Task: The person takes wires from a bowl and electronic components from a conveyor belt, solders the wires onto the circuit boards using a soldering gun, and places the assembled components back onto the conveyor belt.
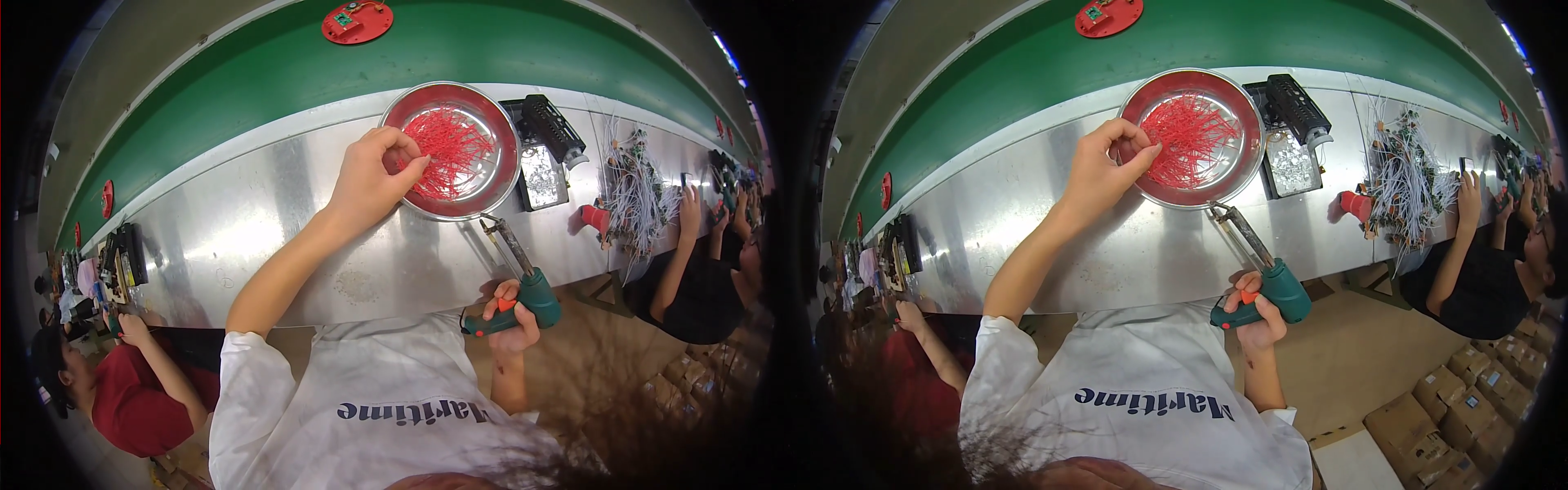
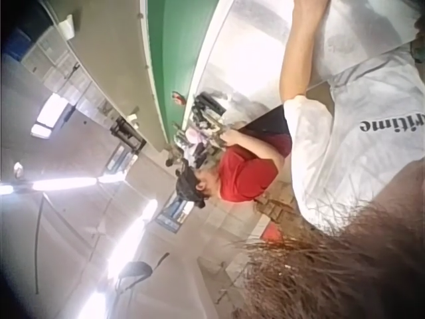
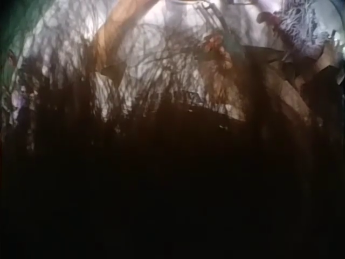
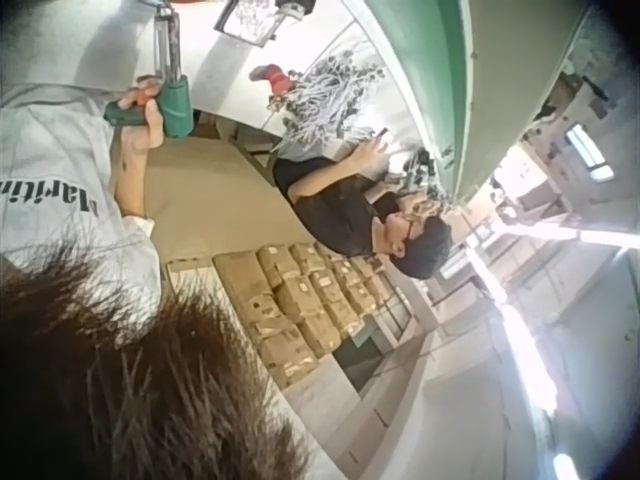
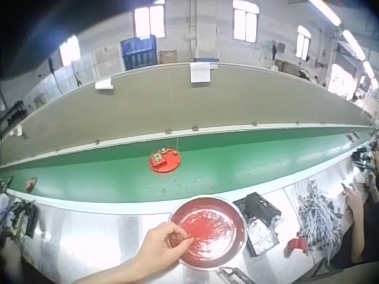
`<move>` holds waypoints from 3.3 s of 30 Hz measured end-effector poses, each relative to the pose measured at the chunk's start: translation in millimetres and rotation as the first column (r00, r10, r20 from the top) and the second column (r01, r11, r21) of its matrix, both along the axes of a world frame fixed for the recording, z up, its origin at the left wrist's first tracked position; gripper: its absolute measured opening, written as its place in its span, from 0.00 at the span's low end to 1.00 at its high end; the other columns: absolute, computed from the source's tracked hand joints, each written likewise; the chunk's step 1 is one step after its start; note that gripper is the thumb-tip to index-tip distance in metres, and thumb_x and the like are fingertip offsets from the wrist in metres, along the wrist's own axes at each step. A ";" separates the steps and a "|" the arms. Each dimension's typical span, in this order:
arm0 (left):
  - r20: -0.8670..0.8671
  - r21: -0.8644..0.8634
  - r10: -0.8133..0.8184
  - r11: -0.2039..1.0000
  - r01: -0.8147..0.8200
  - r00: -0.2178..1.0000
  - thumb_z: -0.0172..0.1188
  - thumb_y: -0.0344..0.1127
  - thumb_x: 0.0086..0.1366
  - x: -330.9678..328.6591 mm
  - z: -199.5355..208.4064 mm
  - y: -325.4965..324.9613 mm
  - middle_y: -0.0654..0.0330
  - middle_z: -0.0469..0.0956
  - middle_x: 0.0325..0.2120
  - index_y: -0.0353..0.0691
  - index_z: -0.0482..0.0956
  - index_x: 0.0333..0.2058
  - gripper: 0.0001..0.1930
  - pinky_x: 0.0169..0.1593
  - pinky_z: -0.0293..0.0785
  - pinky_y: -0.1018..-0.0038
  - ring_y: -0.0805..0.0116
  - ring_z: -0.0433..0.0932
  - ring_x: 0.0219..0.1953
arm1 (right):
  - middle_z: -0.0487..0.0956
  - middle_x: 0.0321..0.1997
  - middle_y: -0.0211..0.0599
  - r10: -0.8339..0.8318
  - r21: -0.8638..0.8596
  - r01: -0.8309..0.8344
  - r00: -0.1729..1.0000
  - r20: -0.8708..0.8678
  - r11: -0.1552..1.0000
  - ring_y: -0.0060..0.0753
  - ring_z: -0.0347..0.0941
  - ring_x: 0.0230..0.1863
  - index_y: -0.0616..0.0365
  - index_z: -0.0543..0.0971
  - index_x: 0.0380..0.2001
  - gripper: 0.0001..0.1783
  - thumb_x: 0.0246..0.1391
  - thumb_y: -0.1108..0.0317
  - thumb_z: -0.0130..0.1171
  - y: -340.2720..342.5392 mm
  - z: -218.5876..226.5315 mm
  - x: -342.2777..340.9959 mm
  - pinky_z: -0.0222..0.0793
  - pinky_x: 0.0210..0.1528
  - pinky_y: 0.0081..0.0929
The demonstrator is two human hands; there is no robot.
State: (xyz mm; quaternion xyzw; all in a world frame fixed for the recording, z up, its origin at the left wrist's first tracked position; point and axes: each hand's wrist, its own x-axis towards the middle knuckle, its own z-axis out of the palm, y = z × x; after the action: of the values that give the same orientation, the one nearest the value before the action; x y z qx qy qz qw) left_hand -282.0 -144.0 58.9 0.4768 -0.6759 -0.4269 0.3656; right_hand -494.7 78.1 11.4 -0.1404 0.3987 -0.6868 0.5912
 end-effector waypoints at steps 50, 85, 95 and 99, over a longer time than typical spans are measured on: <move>-0.074 0.254 -0.068 0.963 0.085 0.995 0.61 0.31 0.65 17.7 27.2 81.1 0.60 0.84 0.26 0.34 0.84 0.39 0.08 0.24 0.64 0.83 0.84 0.71 0.23 | 0.73 0.42 0.49 0.024 0.040 -0.021 0.996 -0.085 0.999 0.35 0.75 0.28 0.65 0.73 0.38 0.14 0.52 0.65 0.53 -3.5 9.4 5.0 0.71 0.36 0.29; 0.102 0.084 0.177 0.979 -0.186 0.979 0.61 0.38 0.64 168.5 22.4 116.9 0.57 0.83 0.27 0.39 0.85 0.34 0.09 0.33 0.74 0.73 0.70 0.79 0.27 | 0.72 0.46 0.36 0.257 0.119 -0.229 0.890 -0.378 0.966 0.27 0.72 0.41 0.58 0.71 0.44 0.23 0.44 0.87 0.61 -31.9 27.1 44.6 0.70 0.44 0.24; 0.571 -0.545 0.787 0.577 -0.609 0.234 0.57 0.57 0.63 520.3 -27.1 -68.7 0.40 0.75 0.51 0.34 0.73 0.55 0.32 0.56 0.70 0.57 0.44 0.74 0.53 | 0.72 0.46 0.36 0.272 0.277 -0.178 0.897 -0.349 0.944 0.26 0.71 0.40 0.57 0.71 0.43 0.21 0.45 0.86 0.62 -28.0 24.6 26.6 0.68 0.41 0.22; 0.674 -0.385 0.735 0.440 -0.811 0.079 0.58 0.66 0.57 565.3 -60.4 -104.7 0.42 0.75 0.52 0.39 0.72 0.56 0.39 0.57 0.70 0.58 0.44 0.74 0.55 | 0.72 0.45 0.36 0.173 0.194 -0.093 0.875 -0.453 0.977 0.25 0.71 0.39 0.57 0.71 0.43 0.22 0.45 0.86 0.62 -20.6 22.0 30.9 0.69 0.40 0.22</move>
State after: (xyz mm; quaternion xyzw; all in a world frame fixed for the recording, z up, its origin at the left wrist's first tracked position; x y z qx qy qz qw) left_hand 283.4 -248.7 -1.5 0.9046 -0.3814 0.0531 0.1828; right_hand -463.8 57.5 33.4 -0.2789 0.5744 -0.5549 0.5333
